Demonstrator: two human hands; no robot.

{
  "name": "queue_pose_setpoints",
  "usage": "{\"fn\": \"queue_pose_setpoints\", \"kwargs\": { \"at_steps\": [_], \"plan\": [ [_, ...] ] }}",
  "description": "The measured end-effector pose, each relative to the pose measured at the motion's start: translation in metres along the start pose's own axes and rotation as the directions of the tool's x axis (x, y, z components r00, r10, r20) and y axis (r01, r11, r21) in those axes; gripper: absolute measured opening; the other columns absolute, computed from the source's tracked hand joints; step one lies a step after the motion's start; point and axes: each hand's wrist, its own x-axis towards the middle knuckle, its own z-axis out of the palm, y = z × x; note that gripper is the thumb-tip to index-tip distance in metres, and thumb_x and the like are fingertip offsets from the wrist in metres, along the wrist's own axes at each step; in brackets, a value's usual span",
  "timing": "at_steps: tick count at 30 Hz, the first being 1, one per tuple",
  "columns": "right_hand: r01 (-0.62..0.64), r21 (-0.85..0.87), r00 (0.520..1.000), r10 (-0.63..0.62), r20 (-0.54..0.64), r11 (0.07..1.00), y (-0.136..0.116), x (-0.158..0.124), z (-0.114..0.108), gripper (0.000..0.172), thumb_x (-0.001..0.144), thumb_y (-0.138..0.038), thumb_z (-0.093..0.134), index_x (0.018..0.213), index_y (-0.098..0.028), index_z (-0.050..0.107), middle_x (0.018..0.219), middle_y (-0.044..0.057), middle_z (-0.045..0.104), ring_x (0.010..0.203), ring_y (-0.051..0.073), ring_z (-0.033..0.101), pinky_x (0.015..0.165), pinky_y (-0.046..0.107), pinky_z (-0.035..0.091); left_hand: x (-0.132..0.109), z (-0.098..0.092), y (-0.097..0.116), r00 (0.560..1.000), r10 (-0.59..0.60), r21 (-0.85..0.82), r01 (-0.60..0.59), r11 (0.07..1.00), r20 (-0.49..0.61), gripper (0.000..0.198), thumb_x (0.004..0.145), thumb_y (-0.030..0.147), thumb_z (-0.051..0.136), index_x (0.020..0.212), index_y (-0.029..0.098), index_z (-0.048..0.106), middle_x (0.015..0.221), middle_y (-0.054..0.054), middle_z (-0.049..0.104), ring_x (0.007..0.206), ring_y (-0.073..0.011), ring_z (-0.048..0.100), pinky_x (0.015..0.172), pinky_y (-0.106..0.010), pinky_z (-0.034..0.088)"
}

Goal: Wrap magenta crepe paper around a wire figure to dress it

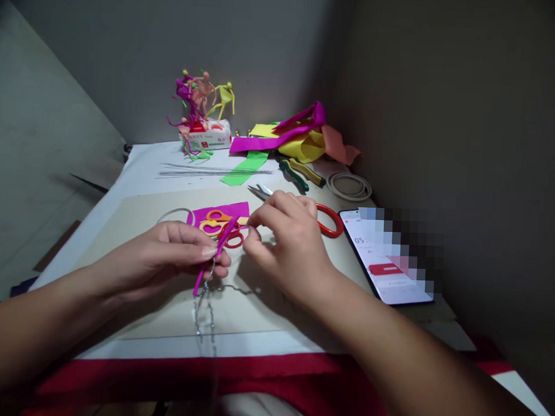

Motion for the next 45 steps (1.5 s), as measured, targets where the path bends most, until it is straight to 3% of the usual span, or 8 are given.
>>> {"fn": "queue_pose_setpoints", "kwargs": {
  "at_steps": [7, 13, 17, 19, 25, 31, 36, 45],
  "plan": [
    [-0.065, -0.132, 0.997, 0.06, -0.044, 0.989, 0.016, 0.009, -0.006, 0.008, 0.072, -0.011, 0.06, 0.071, -0.019, 0.06, 0.075, 0.002, 0.058, 0.075, 0.018, 0.057, 0.075, 0.035, 0.036, 0.0, -0.007, 0.002, 0.998, -0.008, -0.011, 0.009, 1.0, 0.054, 0.012, 0.069, 0.018, 0.072, 0.077, 0.01, 0.076, 0.073, -0.009, 0.073, 0.063, -0.0145, 0.066, 0.057, -0.02, 0.05],
    [-0.042, -0.002, 0.94, 0.04, 0.339, 0.999, 0.016, 0.005, -0.002, 0.012, 0.077, -0.012, 0.055, 0.075, -0.019, 0.065, 0.073, 0.003, 0.062, 0.069, 0.018, 0.058, 0.065, 0.03, 0.039, 0.003, -0.012, 0.003, 0.997, 0.003, 0.076, -0.009, 0.997, 0.08, 0.014, 0.073, 0.021, 0.069, 0.077, 0.01, 0.075, 0.069, -0.008, 0.071, 0.059, -0.0121, 0.063, 0.058, -0.021, 0.048],
    [-0.074, 0.154, 0.997, 0.074, 0.007, 0.985, 0.005, 0.005, -0.011, 0.016, 0.081, -0.009, 0.054, 0.088, -0.019, 0.065, 0.082, 0.005, 0.066, 0.077, 0.019, 0.061, 0.072, 0.031, 0.044, 0.005, -0.011, 0.003, 0.996, 0.0, 0.177, -0.015, 0.984, 0.084, 0.013, 0.075, 0.021, 0.067, 0.076, 0.01, 0.074, 0.065, -0.007, 0.069, 0.057, -0.0118, 0.061, 0.058, -0.022, 0.047],
    [0.037, 0.213, 0.999, -0.03, -0.04, 0.976, 0.0, 0.006, -0.016, 0.018, 0.083, -0.011, 0.054, 0.093, -0.02, 0.065, 0.091, 0.007, 0.066, 0.087, 0.02, 0.061, 0.079, 0.034, 0.044, 0.005, -0.009, 0.005, 0.997, 0.003, 0.248, -0.023, 0.968, 0.079, 0.013, 0.076, 0.02, 0.066, 0.074, 0.01, 0.073, 0.063, -0.006, 0.068, 0.055, -0.0109, 0.059, 0.056, -0.022, 0.047],
    [0.327, 0.261, 0.898, -0.384, 0.212, 0.908, 0.003, 0.001, -0.007, 0.02, 0.084, -0.011, 0.054, 0.098, -0.021, 0.066, 0.091, 0.004, 0.069, 0.09, 0.021, 0.057, 0.087, 0.044, 0.036, 0.003, -0.003, 0.008, 0.996, 0.074, 0.591, -0.093, 0.802, 0.056, 0.021, 0.08, 0.021, 0.059, 0.064, 0.01, 0.067, 0.059, -0.002, 0.064, 0.054, -0.0089, 0.054, 0.055, -0.02, 0.043],
    [-0.01, 0.41, 0.926, -0.146, 0.348, 0.912, -0.001, -0.001, -0.003, 0.019, 0.083, -0.008, 0.055, 0.093, -0.017, 0.068, 0.085, 0.003, 0.072, 0.082, 0.016, 0.062, 0.083, 0.034, 0.042, 0.003, -0.001, 0.005, 0.985, 0.169, 0.702, -0.142, 0.698, 0.031, 0.02, 0.08, 0.023, 0.058, 0.068, 0.011, 0.068, 0.062, -0.003, 0.065, 0.058, -0.0101, 0.054, 0.057, -0.021, 0.042],
    [-0.52, 0.492, 0.796, 0.188, 0.575, 0.698, -0.009, 0.004, -0.005, 0.013, 0.084, -0.015, 0.057, 0.089, -0.016, 0.07, 0.089, 0.005, 0.071, 0.084, 0.016, 0.064, 0.077, 0.028, 0.048, 0.007, -0.007, 0.008, 0.998, 0.058, 0.538, -0.044, 0.842, -0.009, 0.021, 0.079, 0.027, 0.063, 0.07, 0.01, 0.072, 0.064, -0.006, 0.07, 0.057, -0.0097, 0.058, 0.057, -0.02, 0.045],
    [-0.632, 0.638, 0.771, 0.271, 0.576, 0.44, -0.006, -0.001, 0.002, 0.011, 0.081, -0.023, 0.063, 0.087, -0.016, 0.068, 0.08, 0.003, 0.068, 0.076, 0.015, 0.063, 0.076, 0.03, 0.048, 0.006, -0.01, 0.008, 0.998, -0.029, 0.21, 0.018, 0.978, 0.052, 0.017, 0.075, 0.023, 0.071, 0.087, 0.012, 0.076, 0.082, -0.01, 0.075, 0.071, -0.0151, 0.07, 0.068, -0.022, 0.054]
  ]
}}
